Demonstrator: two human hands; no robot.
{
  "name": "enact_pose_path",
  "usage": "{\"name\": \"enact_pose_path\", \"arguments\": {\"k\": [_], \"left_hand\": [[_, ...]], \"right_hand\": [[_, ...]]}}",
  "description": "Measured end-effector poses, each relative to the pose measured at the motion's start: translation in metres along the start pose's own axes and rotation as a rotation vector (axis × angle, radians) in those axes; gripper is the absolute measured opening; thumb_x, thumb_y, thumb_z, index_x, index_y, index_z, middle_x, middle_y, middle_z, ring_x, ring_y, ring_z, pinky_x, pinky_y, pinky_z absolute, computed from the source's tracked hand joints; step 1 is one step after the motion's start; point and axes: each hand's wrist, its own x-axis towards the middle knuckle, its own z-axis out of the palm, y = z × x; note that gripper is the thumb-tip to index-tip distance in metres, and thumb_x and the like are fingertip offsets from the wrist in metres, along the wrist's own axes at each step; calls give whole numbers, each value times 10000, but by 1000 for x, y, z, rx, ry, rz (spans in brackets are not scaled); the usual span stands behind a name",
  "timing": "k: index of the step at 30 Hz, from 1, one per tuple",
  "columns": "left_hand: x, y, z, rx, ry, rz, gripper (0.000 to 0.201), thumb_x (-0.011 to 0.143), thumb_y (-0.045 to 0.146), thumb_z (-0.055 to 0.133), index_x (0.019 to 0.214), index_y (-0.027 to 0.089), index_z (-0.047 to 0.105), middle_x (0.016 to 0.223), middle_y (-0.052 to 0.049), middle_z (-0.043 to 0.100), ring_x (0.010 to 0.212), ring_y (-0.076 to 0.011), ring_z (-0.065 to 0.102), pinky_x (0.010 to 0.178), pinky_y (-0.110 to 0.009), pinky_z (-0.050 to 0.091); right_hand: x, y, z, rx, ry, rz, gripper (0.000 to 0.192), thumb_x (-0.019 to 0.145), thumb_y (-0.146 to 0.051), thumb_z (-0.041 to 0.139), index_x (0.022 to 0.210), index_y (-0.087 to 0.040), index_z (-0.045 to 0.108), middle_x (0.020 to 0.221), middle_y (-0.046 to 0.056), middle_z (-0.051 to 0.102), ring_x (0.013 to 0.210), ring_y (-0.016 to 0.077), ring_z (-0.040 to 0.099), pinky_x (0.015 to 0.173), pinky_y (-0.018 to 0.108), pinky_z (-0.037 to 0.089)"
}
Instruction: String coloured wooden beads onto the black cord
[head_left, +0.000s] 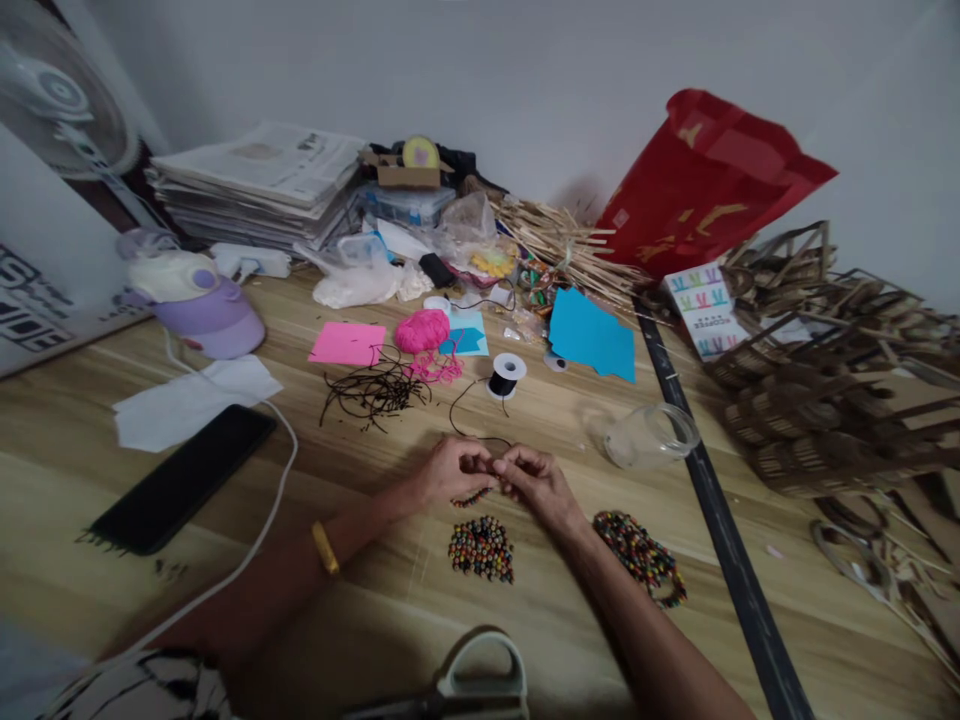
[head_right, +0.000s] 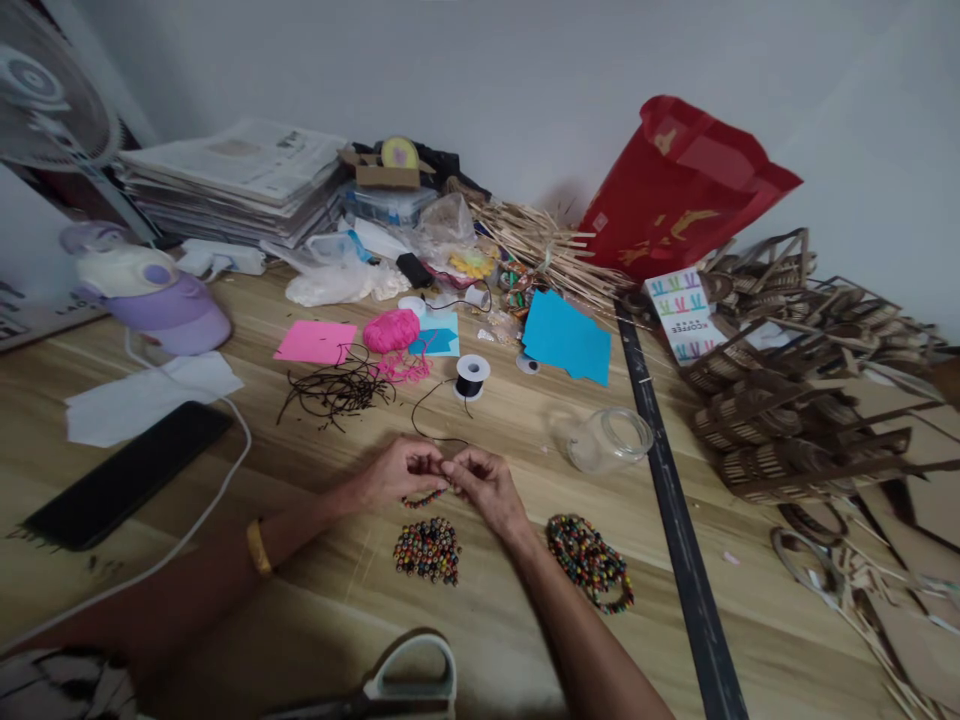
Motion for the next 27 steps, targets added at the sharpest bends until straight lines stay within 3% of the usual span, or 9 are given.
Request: {"name": "enact_pose_path", "arguments": {"k": [4,12,20,27], "left_hand": [[-2,8,2,-131,6,-41,161,663,241,682,644,106,595,581,9,554,549,-84,459,514,-185,361],[-5,14,3,-135,-28,23,171,689,199,615,575,129,508,544,43,443,520,-68,381,499,-187,321],[-4,12,3,-146,-44,-16,68,700,141,626,654,99,599,604,0,587,557,-77,502,528,-169,397],[-3,12,1,-31,-42,71,47,711,118,609,674,108,638,636,-11,627,572,-85,527,530,-167,398]], "right_hand": [[-4,-5,5,-25,29,-81,360,735,-507,682,651,-171,585,536,-37,491,497,81,395,472,207,315],[-7,-7,8,-14,70,-162,292,757,-432,683,657,-170,603,580,-31,504,554,97,433,533,224,339],[-4,1,7,54,84,-113,351,741,-491,684,657,-167,580,503,-45,477,471,80,392,464,213,302],[-3,1,7,88,102,-95,360,732,-506,686,653,-173,576,524,-30,537,458,79,441,455,206,357]]}}
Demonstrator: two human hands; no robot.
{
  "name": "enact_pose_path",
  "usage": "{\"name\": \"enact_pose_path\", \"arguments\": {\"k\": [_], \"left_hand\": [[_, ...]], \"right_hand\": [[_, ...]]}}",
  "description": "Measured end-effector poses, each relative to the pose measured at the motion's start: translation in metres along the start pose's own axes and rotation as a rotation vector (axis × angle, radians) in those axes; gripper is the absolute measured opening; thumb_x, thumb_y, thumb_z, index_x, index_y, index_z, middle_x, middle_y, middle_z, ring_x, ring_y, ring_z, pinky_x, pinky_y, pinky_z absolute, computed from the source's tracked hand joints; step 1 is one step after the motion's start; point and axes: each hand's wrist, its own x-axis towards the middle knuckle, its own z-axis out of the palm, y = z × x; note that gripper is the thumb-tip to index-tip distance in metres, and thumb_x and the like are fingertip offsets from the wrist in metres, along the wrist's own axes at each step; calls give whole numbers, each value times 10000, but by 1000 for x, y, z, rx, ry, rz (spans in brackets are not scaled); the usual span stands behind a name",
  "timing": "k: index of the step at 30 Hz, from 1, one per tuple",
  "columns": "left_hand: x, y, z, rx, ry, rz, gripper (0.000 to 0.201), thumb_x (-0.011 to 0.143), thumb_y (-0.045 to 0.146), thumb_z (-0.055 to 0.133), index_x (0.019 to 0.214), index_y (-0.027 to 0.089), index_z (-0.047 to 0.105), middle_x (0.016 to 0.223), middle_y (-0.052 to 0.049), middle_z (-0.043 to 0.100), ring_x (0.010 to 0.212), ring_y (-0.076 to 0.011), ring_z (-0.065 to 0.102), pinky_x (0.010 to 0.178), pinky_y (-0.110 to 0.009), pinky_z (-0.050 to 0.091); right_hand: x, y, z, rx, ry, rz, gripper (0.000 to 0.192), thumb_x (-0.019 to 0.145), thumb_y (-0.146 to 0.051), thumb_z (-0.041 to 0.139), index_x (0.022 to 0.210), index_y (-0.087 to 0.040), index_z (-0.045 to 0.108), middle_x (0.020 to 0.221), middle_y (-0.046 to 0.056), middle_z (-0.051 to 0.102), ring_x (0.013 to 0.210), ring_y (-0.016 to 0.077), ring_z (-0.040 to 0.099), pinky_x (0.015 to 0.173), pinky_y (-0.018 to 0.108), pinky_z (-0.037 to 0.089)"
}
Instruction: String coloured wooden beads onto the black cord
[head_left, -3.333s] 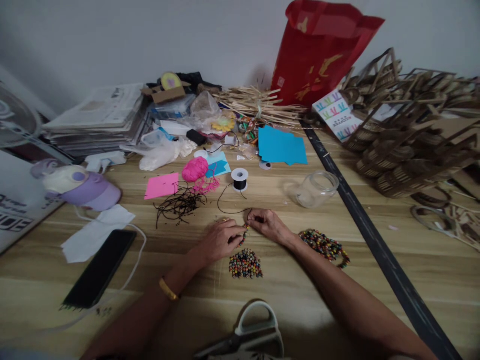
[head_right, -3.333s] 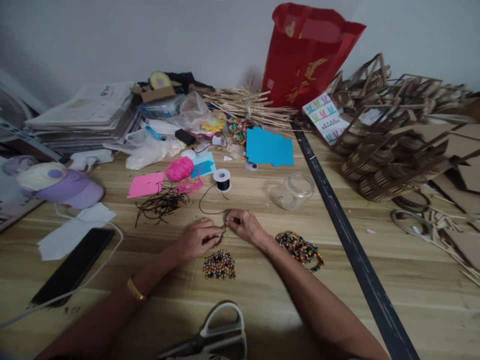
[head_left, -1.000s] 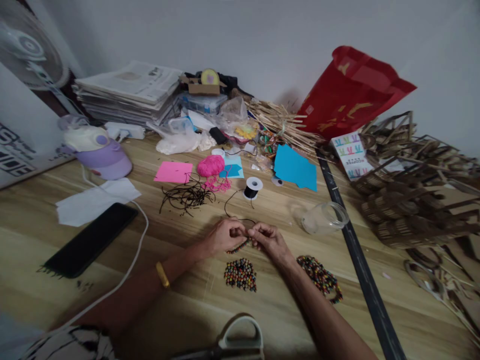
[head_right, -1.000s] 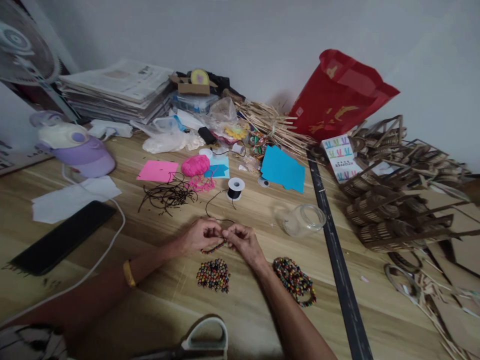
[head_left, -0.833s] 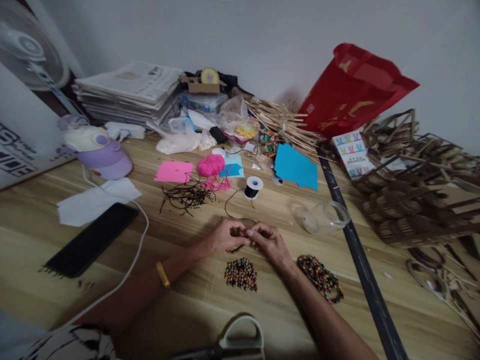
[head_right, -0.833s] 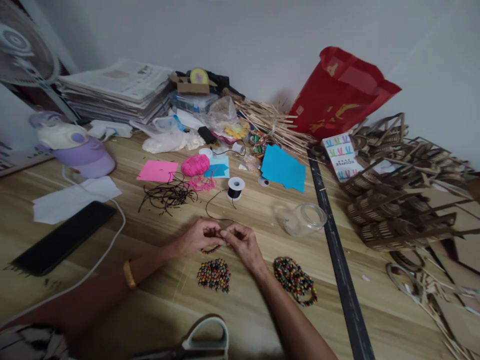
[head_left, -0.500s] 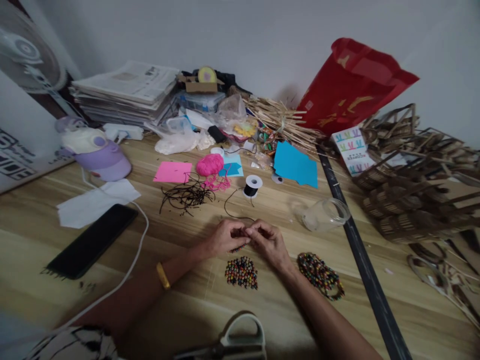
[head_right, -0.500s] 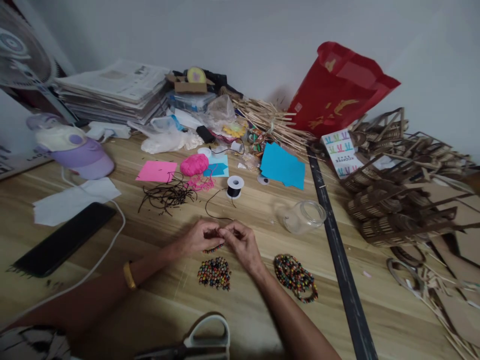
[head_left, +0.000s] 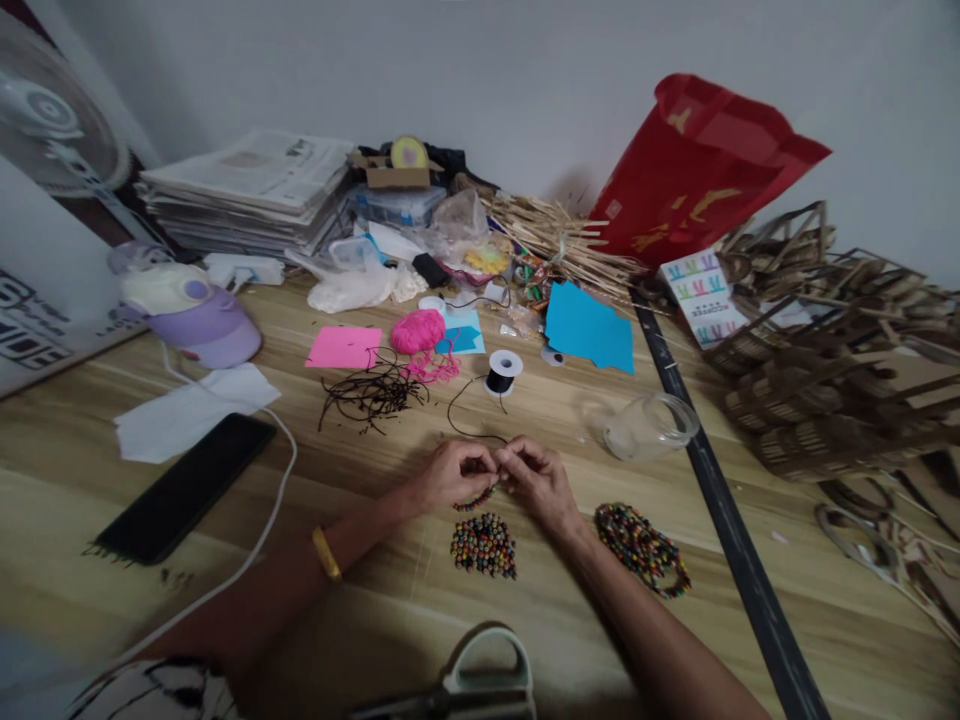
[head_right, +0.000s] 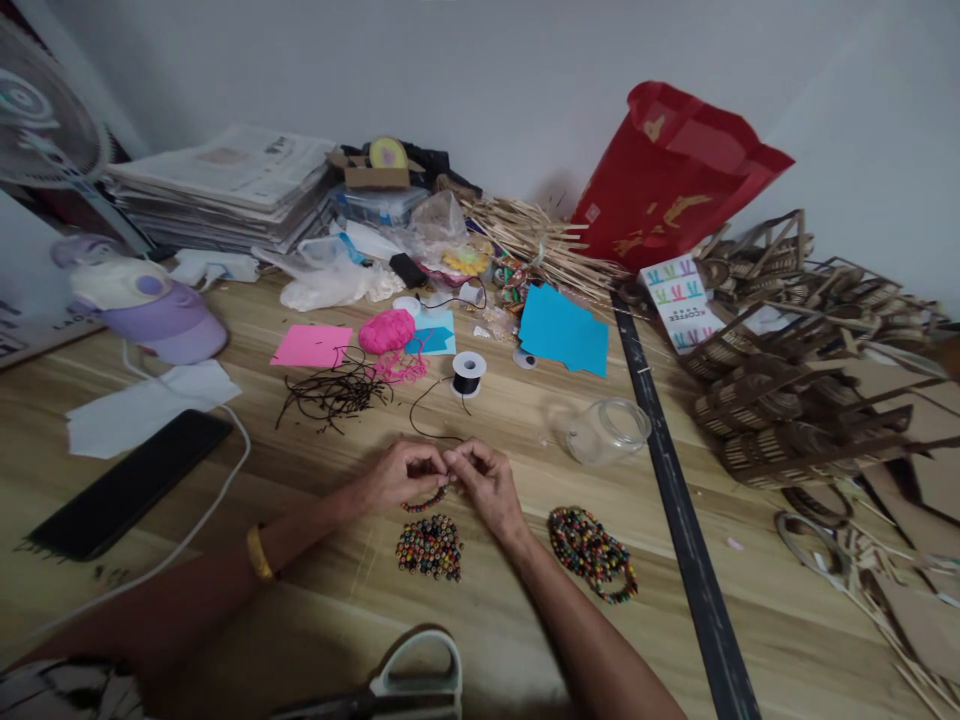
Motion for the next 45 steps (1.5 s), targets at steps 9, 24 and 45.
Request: {"name": "enact_pose_path", "arguments": {"k": [9,24,45], "left_hand": [[0,-3,1,100,24,25,52,707,112,615,692,104,664,659,-30,647,583,-101,544,552,-186,410],[1,-5,0,-24,69,-19,120,726,206,651,679,96,654,664,-31,630,586,-96,530,555,-190,399],[2,-2,-6,-73,178,23,173,726,272,686,685,108,649,648,-22,629,596,-106,545,561,-195,416]], "right_hand": [[3,-1,0,44,7,25,364,704,-515,707,646,-172,596,534,-24,566,441,76,465,447,199,379],[1,1,-1,22,-64,-7,369,791,-553,599,803,-184,619,642,-13,567,537,98,504,478,200,411],[3,4,-2,-28,-219,60,339,690,-468,728,779,-157,626,542,-58,517,431,51,422,419,177,356]]}}
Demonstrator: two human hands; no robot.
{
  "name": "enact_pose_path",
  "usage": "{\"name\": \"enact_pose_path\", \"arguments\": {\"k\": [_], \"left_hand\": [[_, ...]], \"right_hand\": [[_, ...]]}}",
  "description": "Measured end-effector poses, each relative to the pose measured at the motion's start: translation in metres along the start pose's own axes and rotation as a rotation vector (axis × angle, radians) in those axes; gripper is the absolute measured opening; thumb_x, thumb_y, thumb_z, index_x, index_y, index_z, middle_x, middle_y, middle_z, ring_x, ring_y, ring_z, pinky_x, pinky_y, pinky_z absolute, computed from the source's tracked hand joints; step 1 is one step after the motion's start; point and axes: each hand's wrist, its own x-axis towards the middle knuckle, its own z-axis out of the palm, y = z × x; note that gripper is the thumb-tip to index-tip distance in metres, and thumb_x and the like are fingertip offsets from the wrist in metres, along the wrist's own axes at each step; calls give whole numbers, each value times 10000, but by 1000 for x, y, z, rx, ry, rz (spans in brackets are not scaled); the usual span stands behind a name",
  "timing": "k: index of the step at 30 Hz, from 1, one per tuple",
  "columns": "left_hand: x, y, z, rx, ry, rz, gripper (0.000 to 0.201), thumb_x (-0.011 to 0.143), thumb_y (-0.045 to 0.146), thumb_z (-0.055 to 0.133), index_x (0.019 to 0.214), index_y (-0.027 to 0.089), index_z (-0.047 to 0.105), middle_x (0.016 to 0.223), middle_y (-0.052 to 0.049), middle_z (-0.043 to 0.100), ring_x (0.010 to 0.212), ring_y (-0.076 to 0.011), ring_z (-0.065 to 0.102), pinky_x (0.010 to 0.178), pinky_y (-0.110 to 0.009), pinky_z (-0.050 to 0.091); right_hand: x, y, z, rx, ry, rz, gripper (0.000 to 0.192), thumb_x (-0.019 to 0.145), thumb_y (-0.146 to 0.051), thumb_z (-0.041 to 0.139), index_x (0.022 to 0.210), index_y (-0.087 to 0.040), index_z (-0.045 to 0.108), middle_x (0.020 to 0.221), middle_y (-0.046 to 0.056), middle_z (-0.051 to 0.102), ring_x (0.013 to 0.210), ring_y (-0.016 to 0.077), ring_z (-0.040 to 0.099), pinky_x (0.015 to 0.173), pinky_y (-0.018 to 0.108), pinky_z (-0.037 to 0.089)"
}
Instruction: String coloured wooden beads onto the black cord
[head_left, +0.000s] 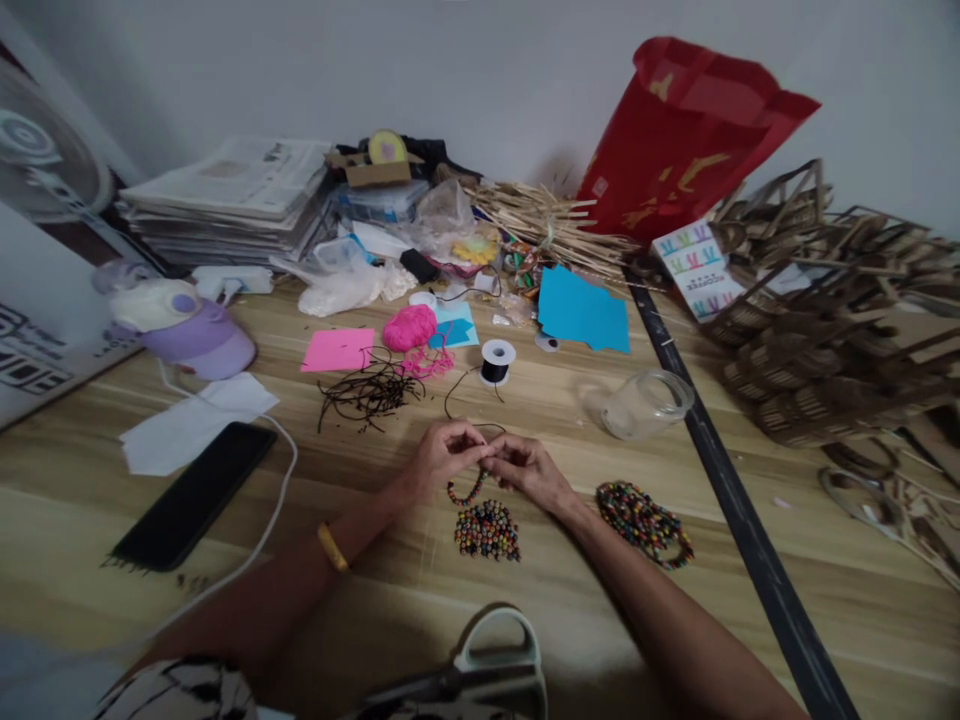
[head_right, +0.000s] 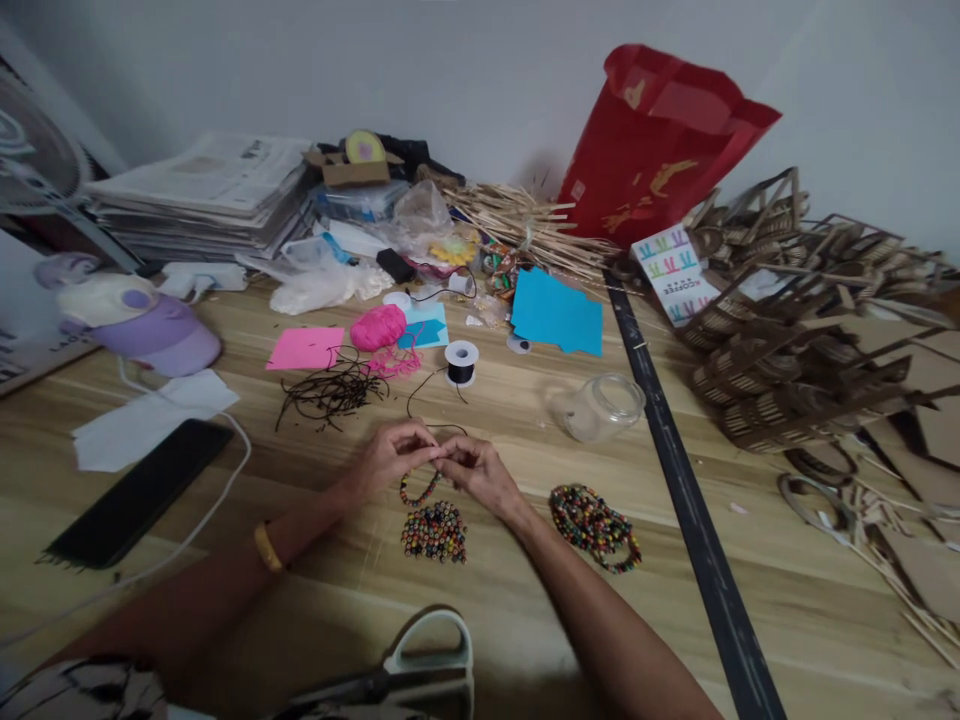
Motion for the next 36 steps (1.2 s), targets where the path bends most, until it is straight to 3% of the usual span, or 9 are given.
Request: {"name": "enact_pose_path", "arguments": {"k": [12,21,36], "left_hand": [[-1,0,-1,136,-54,66,162,768,244,651,686,105,670,651,-26,602,622,-116,533,578,-209,385],[0,2,-2,30,-35,-4,138,767,239,648,733,105,649,690,-33,630,650,-121,568,615,-209,441],[3,-6,-4,118,-36,31,86,745,172,641,691,108,661,666,-28,637,627,-123,574,597,-210,436]], "right_hand": [[1,1,-1,123,34,-10,365,653,-449,766,793,-175,571,540,-74,518,410,42,416,371,150,335],[3,4,-5,81,53,30,316,678,-441,749,752,-155,637,520,-49,563,413,52,465,391,162,388],[4,4,-3,85,106,31,312,651,-428,760,735,-165,614,507,-58,543,390,47,437,366,155,366]]}}
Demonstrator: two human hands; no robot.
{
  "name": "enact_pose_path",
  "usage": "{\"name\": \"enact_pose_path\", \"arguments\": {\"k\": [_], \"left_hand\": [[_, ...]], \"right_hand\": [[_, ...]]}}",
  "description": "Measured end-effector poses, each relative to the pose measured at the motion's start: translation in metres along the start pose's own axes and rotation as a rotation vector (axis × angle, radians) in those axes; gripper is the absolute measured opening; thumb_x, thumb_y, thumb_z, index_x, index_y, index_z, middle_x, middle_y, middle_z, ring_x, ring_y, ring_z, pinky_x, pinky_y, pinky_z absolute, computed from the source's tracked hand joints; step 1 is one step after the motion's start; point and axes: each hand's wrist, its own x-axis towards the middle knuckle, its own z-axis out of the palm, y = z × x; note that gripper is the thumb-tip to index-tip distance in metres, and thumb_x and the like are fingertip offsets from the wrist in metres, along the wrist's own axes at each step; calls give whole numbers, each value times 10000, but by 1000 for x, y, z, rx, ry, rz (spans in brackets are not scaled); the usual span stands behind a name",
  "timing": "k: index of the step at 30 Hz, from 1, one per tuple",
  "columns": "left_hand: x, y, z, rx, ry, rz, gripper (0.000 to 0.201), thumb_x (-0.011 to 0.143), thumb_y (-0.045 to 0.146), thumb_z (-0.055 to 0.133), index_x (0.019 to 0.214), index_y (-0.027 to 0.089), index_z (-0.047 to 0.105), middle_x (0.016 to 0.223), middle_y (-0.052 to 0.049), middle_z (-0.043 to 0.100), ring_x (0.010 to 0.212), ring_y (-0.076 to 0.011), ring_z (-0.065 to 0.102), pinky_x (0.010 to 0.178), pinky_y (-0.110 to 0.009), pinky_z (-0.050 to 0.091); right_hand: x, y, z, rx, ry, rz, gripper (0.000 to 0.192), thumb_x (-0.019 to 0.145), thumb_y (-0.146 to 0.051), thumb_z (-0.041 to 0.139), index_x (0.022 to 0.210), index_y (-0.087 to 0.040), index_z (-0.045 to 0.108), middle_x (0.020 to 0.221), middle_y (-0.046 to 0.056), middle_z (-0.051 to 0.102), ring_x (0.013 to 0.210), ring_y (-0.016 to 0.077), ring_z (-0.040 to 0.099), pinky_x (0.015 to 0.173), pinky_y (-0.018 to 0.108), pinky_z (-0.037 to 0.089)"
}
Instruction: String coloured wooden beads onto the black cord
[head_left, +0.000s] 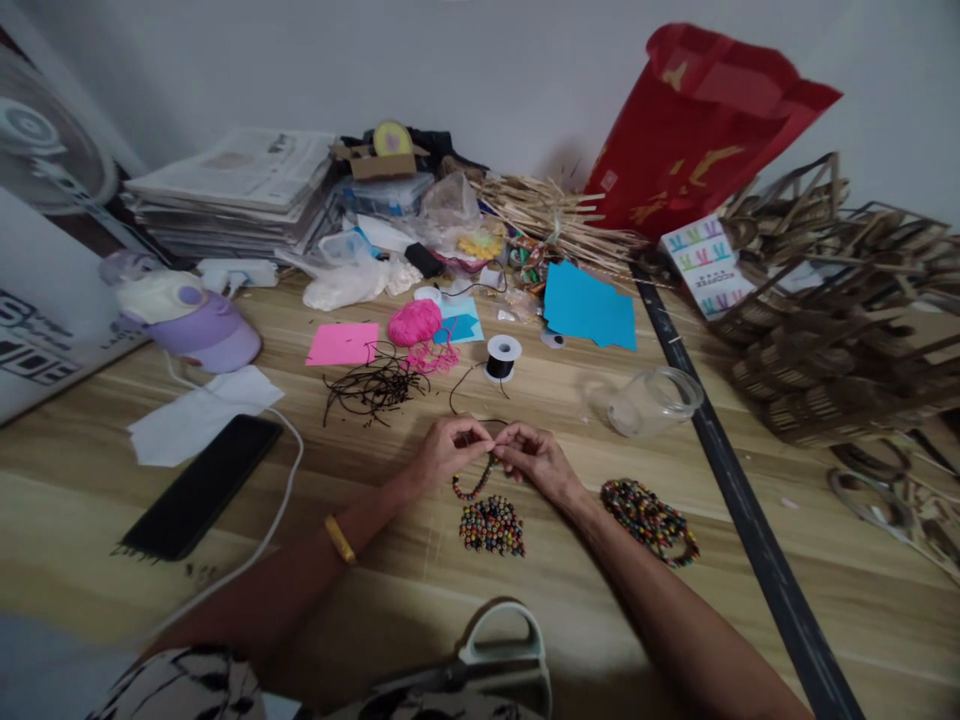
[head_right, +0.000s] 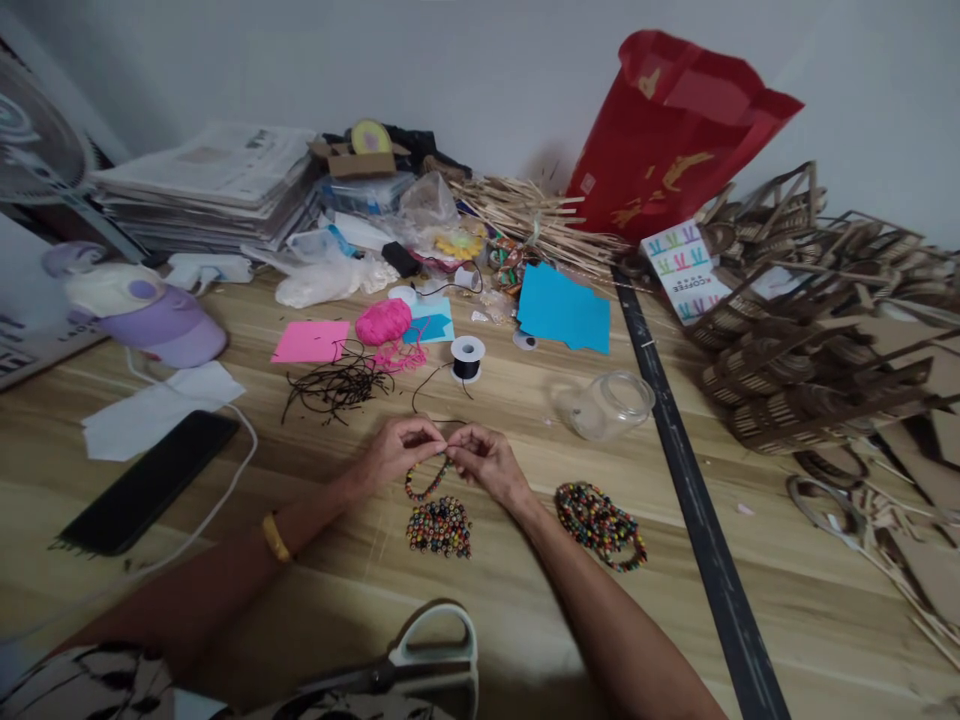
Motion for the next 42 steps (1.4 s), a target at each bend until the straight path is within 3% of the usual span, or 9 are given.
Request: {"name": "enact_pose_path", "arguments": {"k": [16,22,27,33,42], "left_hand": [[-2,-1,-1,52,-12,17,100,749,193,637,687,116,649,655,-20,633,614,-110,546,590,-203,422],[-4,5,-4,0,-18,-46,101,752,198,623,715,106,646,684,-32,648,640,-119,564,595,-207,427],[-6,6,-10,88,-148,5,120,733,218,664,673,114,667,633,-23,622,589,-108,520,560,-209,382],[-9,0,-13,273,-329,227,52,722,198,700,683,165,695,640,-2,601,616,-115,526,743,-280,408],[-15,4,-11,422,-444,336,103,789,210,658,697,186,697,659,-25,612,707,-160,530,746,-281,380]], "right_hand": [[-5,1,6,-33,34,-6,378,659,-511,733,725,-170,582,503,-68,459,401,42,367,356,156,310],[-5,2,4,-24,29,-18,367,684,-504,711,732,-166,574,490,-69,468,391,42,372,356,157,316],[-3,3,-2,-4,24,-2,357,685,-495,713,745,-171,575,481,-68,494,379,48,396,353,160,330],[1,5,-6,13,-44,20,360,671,-489,733,769,-175,588,527,-60,525,407,54,446,369,161,367],[-2,5,-1,-22,16,17,380,696,-519,694,777,-179,546,510,-69,497,397,52,420,353,156,352]]}}
